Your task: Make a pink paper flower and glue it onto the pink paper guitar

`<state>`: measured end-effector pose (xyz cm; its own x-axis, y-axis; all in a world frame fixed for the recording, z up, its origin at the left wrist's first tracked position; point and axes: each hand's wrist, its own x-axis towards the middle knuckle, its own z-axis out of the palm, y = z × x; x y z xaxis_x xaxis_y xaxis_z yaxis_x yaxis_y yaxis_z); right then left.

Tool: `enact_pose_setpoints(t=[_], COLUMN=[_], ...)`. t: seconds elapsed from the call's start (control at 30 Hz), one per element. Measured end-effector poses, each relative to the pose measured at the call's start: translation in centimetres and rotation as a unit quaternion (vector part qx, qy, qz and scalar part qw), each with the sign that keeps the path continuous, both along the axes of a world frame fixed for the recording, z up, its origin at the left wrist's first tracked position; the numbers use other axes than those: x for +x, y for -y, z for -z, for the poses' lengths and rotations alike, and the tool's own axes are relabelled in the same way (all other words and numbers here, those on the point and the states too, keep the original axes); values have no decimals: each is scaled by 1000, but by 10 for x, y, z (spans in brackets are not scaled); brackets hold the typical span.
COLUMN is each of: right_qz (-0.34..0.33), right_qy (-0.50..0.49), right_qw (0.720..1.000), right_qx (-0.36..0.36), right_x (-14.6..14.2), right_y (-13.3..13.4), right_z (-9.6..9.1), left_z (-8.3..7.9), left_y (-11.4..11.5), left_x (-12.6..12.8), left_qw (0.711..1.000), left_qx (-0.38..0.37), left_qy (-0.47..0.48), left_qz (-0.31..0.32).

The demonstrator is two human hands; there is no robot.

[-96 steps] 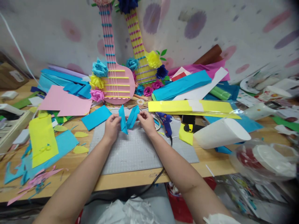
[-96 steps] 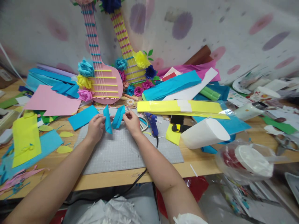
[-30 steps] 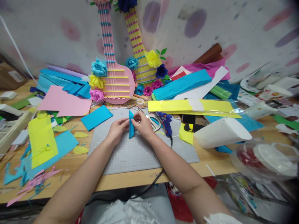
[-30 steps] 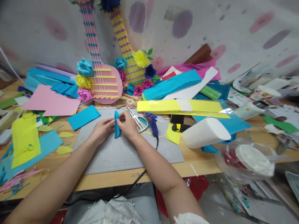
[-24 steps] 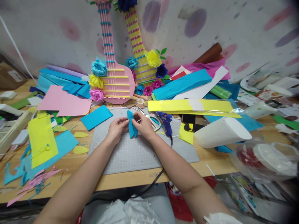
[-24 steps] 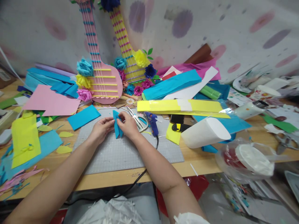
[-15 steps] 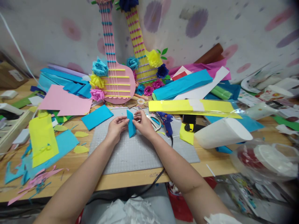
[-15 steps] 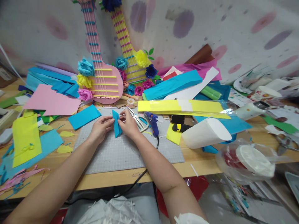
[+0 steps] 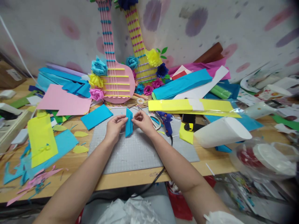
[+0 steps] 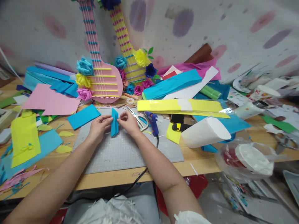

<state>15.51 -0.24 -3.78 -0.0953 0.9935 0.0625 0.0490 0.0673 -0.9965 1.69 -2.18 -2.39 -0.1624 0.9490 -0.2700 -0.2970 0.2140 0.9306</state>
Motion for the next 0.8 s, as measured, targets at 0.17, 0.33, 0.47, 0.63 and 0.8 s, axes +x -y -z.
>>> enact_pose_setpoints(t=[0.17,0.33,0.47,0.63,0.8], right_qz=[16,-2,-2,-1,3], right_qy=[-11,-15,12,11,18], right_qw=[1000,1000,1000,1000,1000], right_qx=[-17,-23,-7,-11,-7], right_x=[-1,0,-1,-1,-1], right_y=[0,1,0,0,1], right_z=[-1,-1,1,1,1], left_z=[-4,-5,-3,-2,3], left_y=[1,2,2,1,-1], left_x=[0,0,1,2,2], left_qw=[1000,1000,1000,1000,1000], left_qx=[-8,-7,-6,-8,-7], left_qy=[10,0,-1,15,7], left_qz=[10,15,15,24,14])
